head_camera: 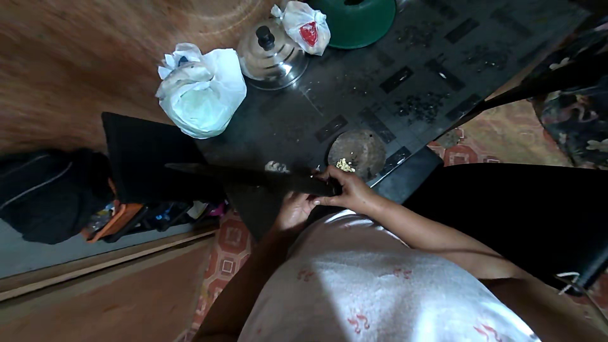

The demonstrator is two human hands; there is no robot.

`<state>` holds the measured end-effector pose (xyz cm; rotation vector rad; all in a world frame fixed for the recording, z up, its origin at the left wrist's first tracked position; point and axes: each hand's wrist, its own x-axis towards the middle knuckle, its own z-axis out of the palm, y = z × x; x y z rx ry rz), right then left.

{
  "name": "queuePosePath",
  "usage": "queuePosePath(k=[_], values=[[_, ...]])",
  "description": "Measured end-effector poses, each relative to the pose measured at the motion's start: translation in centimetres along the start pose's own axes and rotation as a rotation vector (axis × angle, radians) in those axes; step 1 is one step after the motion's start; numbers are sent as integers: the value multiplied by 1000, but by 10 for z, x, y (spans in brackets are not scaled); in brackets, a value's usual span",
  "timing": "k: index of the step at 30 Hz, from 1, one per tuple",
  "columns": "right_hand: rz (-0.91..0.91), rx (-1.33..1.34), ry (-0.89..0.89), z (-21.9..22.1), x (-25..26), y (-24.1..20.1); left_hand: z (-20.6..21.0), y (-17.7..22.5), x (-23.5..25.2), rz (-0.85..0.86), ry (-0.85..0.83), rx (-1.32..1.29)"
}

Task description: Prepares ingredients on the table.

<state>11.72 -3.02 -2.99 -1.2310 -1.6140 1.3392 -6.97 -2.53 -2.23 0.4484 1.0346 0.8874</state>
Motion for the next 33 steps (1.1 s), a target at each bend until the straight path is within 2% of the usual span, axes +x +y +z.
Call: queuePosePath(k=[3, 9, 14, 22, 27, 30, 33], values=[[41, 39, -9, 0, 3, 3, 0, -3, 2, 11, 4, -7], [204, 354, -143, -10, 6, 1, -13, 6, 9, -146, -90, -26], [262, 555, -231, -16, 8, 8, -19, 5, 14, -202, -92, -39], [291, 638, -252, -15, 10, 19, -31, 5, 19, -237, -192, 35], [354, 551, -197, -17, 12, 32, -43, 8, 20, -278, -411, -53], [390, 456, -189, -15, 11, 34, -39, 11, 16, -192, -297, -100], [340, 407, -183, -7, 6, 30, -36, 10, 20, -95, -179, -115]])
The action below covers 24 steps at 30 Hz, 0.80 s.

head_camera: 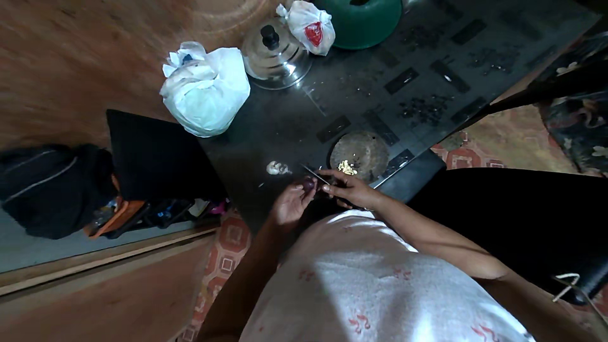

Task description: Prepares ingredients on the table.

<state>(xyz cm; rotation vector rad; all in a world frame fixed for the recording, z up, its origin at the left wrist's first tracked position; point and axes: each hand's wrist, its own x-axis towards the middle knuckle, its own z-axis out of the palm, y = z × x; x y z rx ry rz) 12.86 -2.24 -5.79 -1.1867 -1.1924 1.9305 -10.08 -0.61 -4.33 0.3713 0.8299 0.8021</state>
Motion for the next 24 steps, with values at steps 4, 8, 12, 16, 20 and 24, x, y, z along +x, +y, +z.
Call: queuePosePath(k=[4, 8, 12, 16, 20, 24], values=[[-178, -121, 30, 11, -6, -2, 0, -2, 6, 17, 73, 14], [-319, -209, 49, 16, -9, -4, -6, -8, 8, 51, -71, -16], [-372, -320, 65, 17, -9, -3, -11, -12, 11, 118, -137, -54], [-401, -337, 75, 17, -10, -4, -7, -9, 9, 122, -115, -19], [-413, -323, 83, 17, -12, -6, -3, -8, 7, 126, -107, 8], [-392, -311, 86, 17, -13, -5, 2, -8, 6, 147, -86, 24]])
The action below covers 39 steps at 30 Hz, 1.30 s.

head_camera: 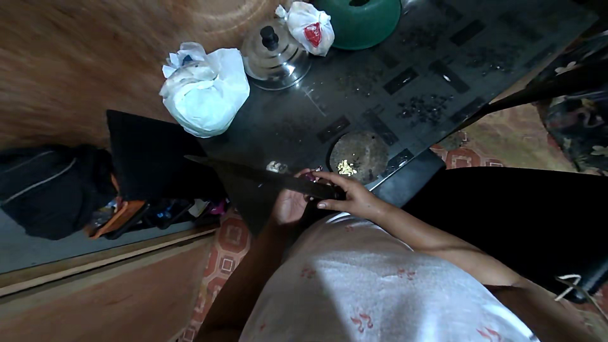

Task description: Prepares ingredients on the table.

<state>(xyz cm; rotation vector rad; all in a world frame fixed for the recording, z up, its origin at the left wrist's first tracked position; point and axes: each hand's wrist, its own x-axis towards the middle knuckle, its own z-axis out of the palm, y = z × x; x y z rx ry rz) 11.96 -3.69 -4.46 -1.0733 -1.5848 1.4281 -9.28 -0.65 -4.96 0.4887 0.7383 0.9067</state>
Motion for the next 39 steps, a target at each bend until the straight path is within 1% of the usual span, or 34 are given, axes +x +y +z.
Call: queuePosePath(k=[3, 7, 9, 12, 16, 19, 22, 27, 29, 33, 37, 39], values=[[6, -9, 3, 0, -1, 0, 1, -1, 1, 13, -8, 17], [-29, -62, 32, 1, -1, 0, 3, -1, 0, 44, -25, 28], [0, -108, 41, 1, -2, -3, 4, -1, 0, 71, -16, 56], [56, -160, 51, 0, -2, -7, 8, -4, 1, 83, 52, 82], [88, -161, 73, 2, 0, -7, 13, -8, 1, 104, 136, 92], [99, -108, 92, 2, 2, -6, 14, -11, 2, 103, 180, 103], [104, 35, 67, 0, 3, -8, 14, -11, 2, 98, 179, 95], [268, 293, 45, -3, 5, -15, 10, -4, 5, 32, 164, 114], [290, 350, 31, -4, 6, -11, 9, -2, 6, 18, 160, 129], [314, 407, 30, -3, 7, -6, 5, -2, 6, -2, 143, 145], [380, 379, 86, -8, 8, -2, 5, -1, 1, -25, 51, 186], [381, 416, 82, -13, 5, 0, 1, -1, -1, -39, 19, 155]])
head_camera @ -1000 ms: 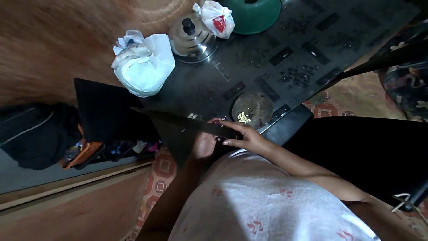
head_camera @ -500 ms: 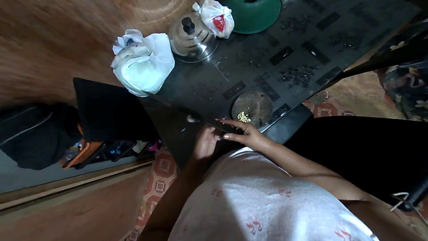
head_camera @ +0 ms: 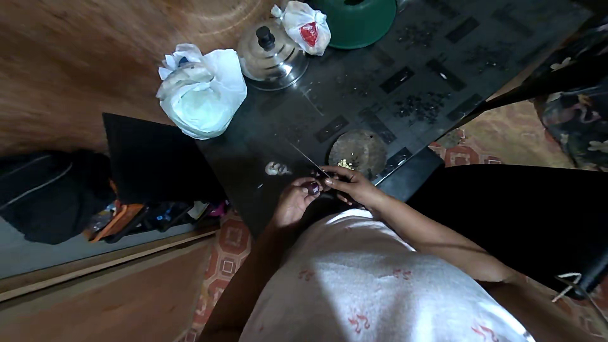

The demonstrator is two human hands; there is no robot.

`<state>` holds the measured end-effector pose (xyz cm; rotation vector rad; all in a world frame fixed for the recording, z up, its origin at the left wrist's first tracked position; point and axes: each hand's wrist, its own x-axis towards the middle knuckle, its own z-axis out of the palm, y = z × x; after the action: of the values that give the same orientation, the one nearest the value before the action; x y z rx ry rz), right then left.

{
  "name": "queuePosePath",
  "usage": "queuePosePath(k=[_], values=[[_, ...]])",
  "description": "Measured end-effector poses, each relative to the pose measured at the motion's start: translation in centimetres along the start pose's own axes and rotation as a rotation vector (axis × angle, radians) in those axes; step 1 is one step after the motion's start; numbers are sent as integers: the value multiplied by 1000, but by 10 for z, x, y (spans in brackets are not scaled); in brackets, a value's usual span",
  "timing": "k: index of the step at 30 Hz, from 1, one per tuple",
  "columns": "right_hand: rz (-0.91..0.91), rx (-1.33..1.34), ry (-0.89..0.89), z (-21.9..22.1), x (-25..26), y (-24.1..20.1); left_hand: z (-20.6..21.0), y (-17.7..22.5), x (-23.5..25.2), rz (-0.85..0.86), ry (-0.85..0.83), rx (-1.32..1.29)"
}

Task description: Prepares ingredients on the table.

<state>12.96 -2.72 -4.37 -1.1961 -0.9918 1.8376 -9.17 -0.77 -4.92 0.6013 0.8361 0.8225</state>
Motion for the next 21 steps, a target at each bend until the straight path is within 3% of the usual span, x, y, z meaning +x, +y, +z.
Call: queuePosePath(k=[9, 14, 21], values=[[26, -66, -139, -4, -3, 3, 3, 7, 4, -115, 316, -224], [-79, -178, -139, 3, -3, 7, 3, 5, 4, -168, 219, -188], [-294, -342, -88, 1, -4, 13, 5, -1, 4, 20, 111, -163]])
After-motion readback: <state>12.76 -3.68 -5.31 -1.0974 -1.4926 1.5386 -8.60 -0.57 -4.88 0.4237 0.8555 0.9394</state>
